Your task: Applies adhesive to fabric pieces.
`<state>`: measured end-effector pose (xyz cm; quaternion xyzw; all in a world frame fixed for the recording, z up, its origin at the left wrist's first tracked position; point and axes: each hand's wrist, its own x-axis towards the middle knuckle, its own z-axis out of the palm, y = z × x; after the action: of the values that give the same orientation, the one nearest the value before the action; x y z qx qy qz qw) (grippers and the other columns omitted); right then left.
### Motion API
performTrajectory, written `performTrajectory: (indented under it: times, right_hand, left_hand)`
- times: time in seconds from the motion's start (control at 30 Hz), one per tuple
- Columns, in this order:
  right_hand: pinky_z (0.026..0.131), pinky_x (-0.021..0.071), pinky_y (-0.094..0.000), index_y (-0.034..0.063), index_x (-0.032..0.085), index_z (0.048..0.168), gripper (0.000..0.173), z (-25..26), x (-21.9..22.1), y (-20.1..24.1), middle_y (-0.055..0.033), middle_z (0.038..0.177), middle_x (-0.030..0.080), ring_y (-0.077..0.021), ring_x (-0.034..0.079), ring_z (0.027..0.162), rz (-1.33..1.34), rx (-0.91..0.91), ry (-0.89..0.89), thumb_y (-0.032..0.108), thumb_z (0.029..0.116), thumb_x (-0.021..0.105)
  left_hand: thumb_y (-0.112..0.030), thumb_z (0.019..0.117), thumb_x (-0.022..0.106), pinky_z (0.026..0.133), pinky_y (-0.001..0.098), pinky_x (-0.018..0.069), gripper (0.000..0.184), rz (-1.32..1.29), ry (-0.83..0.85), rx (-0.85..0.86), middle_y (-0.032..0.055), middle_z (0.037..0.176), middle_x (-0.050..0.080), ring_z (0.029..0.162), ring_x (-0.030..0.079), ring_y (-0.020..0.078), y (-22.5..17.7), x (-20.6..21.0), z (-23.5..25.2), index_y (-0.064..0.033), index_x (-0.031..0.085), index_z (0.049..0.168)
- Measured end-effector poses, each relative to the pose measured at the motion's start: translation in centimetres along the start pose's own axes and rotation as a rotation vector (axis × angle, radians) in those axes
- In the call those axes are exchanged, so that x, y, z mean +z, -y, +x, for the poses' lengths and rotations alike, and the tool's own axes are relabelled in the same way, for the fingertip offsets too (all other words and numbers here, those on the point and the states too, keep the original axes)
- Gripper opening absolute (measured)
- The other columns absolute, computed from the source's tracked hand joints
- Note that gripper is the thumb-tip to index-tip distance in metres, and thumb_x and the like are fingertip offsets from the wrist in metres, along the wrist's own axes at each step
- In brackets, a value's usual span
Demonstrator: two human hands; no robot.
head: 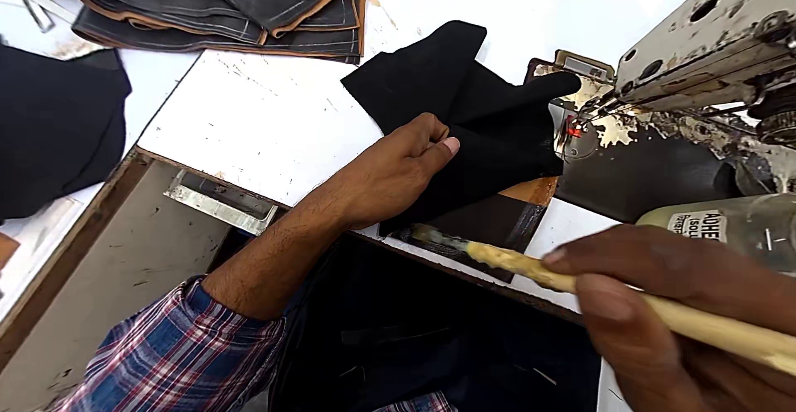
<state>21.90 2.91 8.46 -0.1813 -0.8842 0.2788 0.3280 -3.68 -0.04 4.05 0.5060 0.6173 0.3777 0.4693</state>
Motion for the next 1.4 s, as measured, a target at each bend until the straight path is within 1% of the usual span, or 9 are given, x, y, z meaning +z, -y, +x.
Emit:
performTrajectory:
  times: [0.07, 0.23, 0.37, 0.53, 0.67, 0.8, 0.9, 1.1, 1.4]
  right_hand:
    - [0.063, 0.0546, -0.0209, 0.0203, 0.072, 0.103, 0.027, -1.3, -2.2, -0.5, 0.0082, 0.087, 0.072, -0.0008, 0.067, 0.076, -0.115, 0.094, 0.063, 0.042, 0.1042, 0.056]
    - [0.060, 0.0537, -0.0243, 0.0065, 0.070, 0.089, 0.031, -3.0, -6.3, 0.2, -0.0036, 0.079, 0.071, -0.0068, 0.067, 0.070, -0.212, 0.185, 0.112, 0.033, 0.1016, 0.060]
    - [0.071, 0.0586, -0.0233, 0.0155, 0.072, 0.097, 0.025, -2.7, -4.4, 0.2, 0.0043, 0.089, 0.074, -0.0045, 0.071, 0.083, -0.107, 0.103, 0.040, 0.037, 0.1032, 0.060]
    - [0.061, 0.0543, -0.0263, 0.0148, 0.071, 0.093, 0.030, -3.7, -6.3, -0.2, 0.0018, 0.081, 0.072, -0.0047, 0.067, 0.073, -0.242, 0.215, 0.117, 0.038, 0.1039, 0.056]
    - [0.061, 0.0549, -0.0214, 0.0099, 0.067, 0.091, 0.026, -4.5, -7.8, 0.7, 0.0002, 0.079, 0.071, -0.0051, 0.068, 0.070, -0.162, 0.210, -0.068, 0.032, 0.1020, 0.061]
    - [0.049, 0.0578, -0.0187, 0.0178, 0.067, 0.093, 0.020, -4.2, -6.1, 0.9, 0.0089, 0.076, 0.071, -0.0030, 0.067, 0.058, 0.022, 0.373, -0.258, 0.030, 0.1057, 0.058]
    - [0.046, 0.0573, -0.0213, 0.0183, 0.067, 0.092, 0.021, -4.3, -4.3, -0.4, 0.0081, 0.071, 0.070, -0.0050, 0.066, 0.055, 0.041, 0.436, -0.294, 0.032, 0.1056, 0.058]
    - [0.050, 0.0526, -0.0166, 0.0170, 0.069, 0.094, 0.025, -4.4, -3.4, -3.4, 0.0094, 0.073, 0.070, 0.0017, 0.065, 0.060, -0.304, 0.243, -0.340, 0.037, 0.1044, 0.057]
    - [0.062, 0.0534, -0.0194, 0.0063, 0.070, 0.097, 0.029, -3.3, -3.0, -4.2, -0.0044, 0.078, 0.071, -0.0053, 0.067, 0.071, -0.569, 0.035, -0.350, 0.032, 0.1045, 0.059]
  left_hand:
    - [-0.033, 0.1112, 0.041, 0.049, 0.0238, 0.0410, 0.023, -0.001, 0.016, 0.003, 0.0022, 0.077, 0.055, 0.057, 0.051, 0.0112, 0.1, -0.1, 0.0, -0.0128, 0.053, 0.110]
    - [-0.034, 0.1110, 0.041, 0.051, 0.0267, 0.0444, 0.024, 0.021, -0.002, 0.013, 0.0016, 0.079, 0.058, 0.061, 0.055, 0.0122, 0.5, 0.0, 0.2, -0.0147, 0.054, 0.111]
    - [-0.035, 0.1113, 0.040, 0.055, 0.0282, 0.0521, 0.025, 0.004, 0.009, 0.006, 0.0031, 0.082, 0.062, 0.068, 0.063, 0.0129, 0.5, -0.1, 0.1, -0.0144, 0.054, 0.114]
    - [-0.036, 0.1108, 0.041, 0.055, 0.0288, 0.0528, 0.025, -0.001, -0.008, 0.003, 0.0024, 0.083, 0.063, 0.068, 0.063, 0.0130, 0.7, 0.0, 0.0, -0.0157, 0.055, 0.114]
    - [-0.036, 0.1109, 0.040, 0.051, 0.0282, 0.0504, 0.026, -0.006, -0.022, -0.005, 0.0031, 0.079, 0.062, 0.064, 0.062, 0.0142, 0.5, 0.3, -0.2, -0.0152, 0.055, 0.114]
    - [-0.038, 0.1102, 0.041, 0.048, 0.0285, 0.0487, 0.025, 0.081, -0.051, 0.014, -0.0008, 0.074, 0.061, 0.060, 0.060, 0.0133, 0.6, 0.3, -0.5, -0.0189, 0.056, 0.114]
    - [-0.038, 0.1096, 0.042, 0.046, 0.0275, 0.0446, 0.022, 0.154, -0.078, 0.043, -0.0025, 0.070, 0.056, 0.055, 0.055, 0.0121, 0.7, 0.5, -0.7, -0.0201, 0.056, 0.113]
    - [-0.037, 0.1096, 0.043, 0.047, 0.0273, 0.0460, 0.021, 0.144, -0.084, 0.058, -0.0019, 0.070, 0.056, 0.057, 0.056, 0.0122, 0.8, 0.5, -0.6, -0.0200, 0.055, 0.111]
    - [-0.035, 0.1087, 0.043, 0.045, 0.0229, 0.0416, 0.018, 0.210, -0.107, 0.173, -0.0059, 0.065, 0.051, 0.054, 0.052, 0.0077, 1.1, 0.9, -1.2, -0.0204, 0.054, 0.107]
